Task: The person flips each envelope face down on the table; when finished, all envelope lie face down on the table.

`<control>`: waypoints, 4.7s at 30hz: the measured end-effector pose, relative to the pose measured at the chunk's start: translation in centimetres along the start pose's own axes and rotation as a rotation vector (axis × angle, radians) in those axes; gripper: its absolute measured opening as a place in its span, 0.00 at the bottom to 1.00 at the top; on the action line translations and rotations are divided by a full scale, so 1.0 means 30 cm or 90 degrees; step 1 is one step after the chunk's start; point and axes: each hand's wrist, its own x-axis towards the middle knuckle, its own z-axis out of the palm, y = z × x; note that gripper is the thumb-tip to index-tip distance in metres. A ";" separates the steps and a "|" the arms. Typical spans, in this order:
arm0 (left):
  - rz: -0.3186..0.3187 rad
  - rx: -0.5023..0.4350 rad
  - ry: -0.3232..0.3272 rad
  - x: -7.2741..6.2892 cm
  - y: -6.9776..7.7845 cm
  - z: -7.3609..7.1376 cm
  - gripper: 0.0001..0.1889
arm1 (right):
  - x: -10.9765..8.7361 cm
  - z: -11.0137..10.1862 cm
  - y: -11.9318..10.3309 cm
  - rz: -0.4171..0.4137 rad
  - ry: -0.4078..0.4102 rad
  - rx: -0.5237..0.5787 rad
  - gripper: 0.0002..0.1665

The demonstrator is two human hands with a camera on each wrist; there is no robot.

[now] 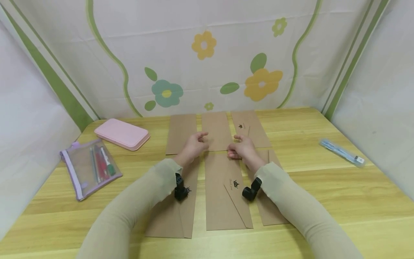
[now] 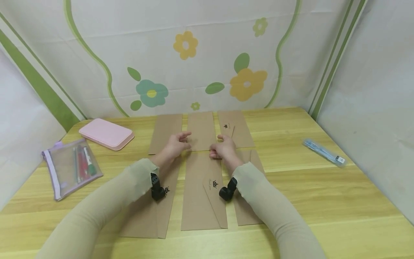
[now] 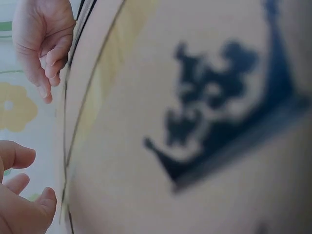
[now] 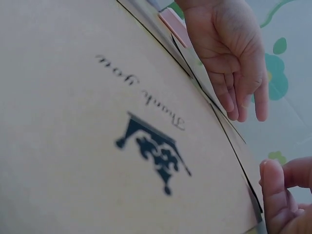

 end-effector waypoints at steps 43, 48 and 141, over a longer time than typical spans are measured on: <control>0.043 -0.165 -0.046 0.057 0.099 0.247 0.29 | -0.006 -0.393 -0.006 -0.155 -0.002 0.003 0.33; 0.028 -0.162 -0.056 0.059 0.103 0.272 0.29 | 0.011 -0.444 0.015 -0.144 -0.009 -0.027 0.35; 0.144 -0.190 0.023 0.019 0.189 0.251 0.11 | 0.072 -0.293 0.030 -0.208 -0.114 -0.192 0.31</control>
